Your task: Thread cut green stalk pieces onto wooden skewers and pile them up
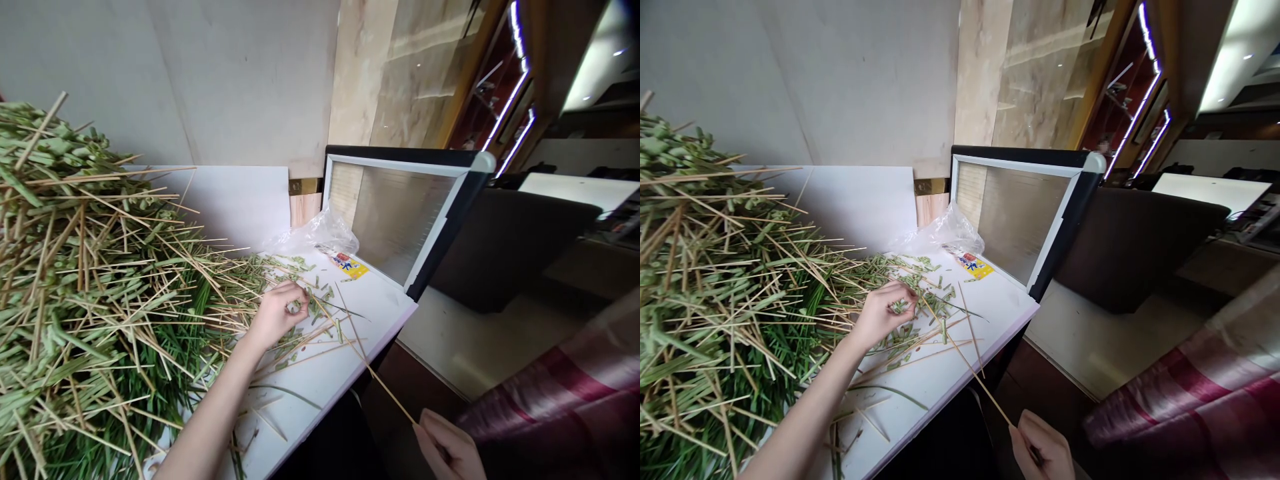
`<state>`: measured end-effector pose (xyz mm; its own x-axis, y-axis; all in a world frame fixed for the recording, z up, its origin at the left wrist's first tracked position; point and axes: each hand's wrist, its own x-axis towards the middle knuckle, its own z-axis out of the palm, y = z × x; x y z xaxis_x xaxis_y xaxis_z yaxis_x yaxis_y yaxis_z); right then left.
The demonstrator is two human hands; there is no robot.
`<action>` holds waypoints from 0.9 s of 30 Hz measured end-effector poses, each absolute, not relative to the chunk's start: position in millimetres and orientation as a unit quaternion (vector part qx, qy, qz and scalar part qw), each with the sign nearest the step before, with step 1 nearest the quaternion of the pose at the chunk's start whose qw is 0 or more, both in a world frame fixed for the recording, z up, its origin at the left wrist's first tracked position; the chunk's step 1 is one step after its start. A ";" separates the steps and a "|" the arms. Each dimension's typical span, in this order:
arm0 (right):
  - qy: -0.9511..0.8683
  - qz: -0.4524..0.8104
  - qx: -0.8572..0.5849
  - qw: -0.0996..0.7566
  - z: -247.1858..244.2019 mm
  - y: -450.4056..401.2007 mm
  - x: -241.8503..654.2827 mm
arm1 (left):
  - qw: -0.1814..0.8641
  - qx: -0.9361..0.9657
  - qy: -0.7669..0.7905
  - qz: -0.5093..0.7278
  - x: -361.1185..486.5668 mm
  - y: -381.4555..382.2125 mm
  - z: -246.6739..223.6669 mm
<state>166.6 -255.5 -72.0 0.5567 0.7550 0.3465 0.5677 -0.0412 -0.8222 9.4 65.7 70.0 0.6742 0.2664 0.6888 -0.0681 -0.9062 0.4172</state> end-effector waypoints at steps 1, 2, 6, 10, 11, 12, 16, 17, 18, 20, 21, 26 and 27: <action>-0.480 0.054 -0.710 0.513 -72.2 -255.8 169.3 | 0.209 0.892 0.058 0.397 10.0 64.6 69.6; -0.493 0.016 -0.702 0.514 -71.9 -255.6 171.2 | 0.210 0.893 0.058 0.395 10.6 63.5 69.3; -0.532 -0.096 -0.668 0.511 -66.8 -252.6 175.7 | 0.216 0.890 0.052 0.399 12.6 60.9 67.7; -0.567 -0.123 -0.651 0.489 -67.1 -250.0 177.9 | 0.222 0.884 0.047 0.409 14.2 59.3 66.7; -0.564 -0.120 -0.650 0.494 -69.0 -249.1 176.9 | 0.225 0.883 0.047 0.410 14.5 58.9 66.8; -0.556 -0.117 -0.651 0.503 -71.5 -248.0 175.1 | 0.228 0.881 0.048 0.412 14.7 58.4 67.1; -0.533 -0.111 -0.650 0.531 -81.6 -243.1 164.0 | 0.246 0.868 0.053 0.429 14.5 55.5 69.9; -0.533 -0.111 -0.649 0.531 -83.1 -242.2 161.5 | 0.251 0.863 0.054 0.434 14.3 54.3 71.1; -0.532 -0.112 -0.648 0.533 -84.0 -241.7 159.5 | 0.257 0.859 0.054 0.440 14.1 52.8 72.4; -0.530 -0.111 -0.649 0.534 -84.4 -241.6 157.2 | 0.263 0.853 0.054 0.448 13.7 49.2 75.4; -0.528 -0.110 -0.651 0.535 -84.1 -242.0 156.8 | 0.264 0.850 0.053 0.452 13.5 47.3 77.1; -0.529 -0.097 -0.648 0.539 -82.8 -243.4 155.9 | 0.257 0.845 0.039 0.467 12.9 41.2 83.9; -0.532 -0.096 -0.646 0.540 -83.0 -242.9 154.9 | 0.254 0.845 0.039 0.470 12.5 41.4 84.6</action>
<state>154.9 -242.9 -83.0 0.4166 0.5833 0.6973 0.7898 0.1478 -0.5954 12.5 41.4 84.6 0.5561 0.3034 0.7737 -0.1732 -0.8682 0.4649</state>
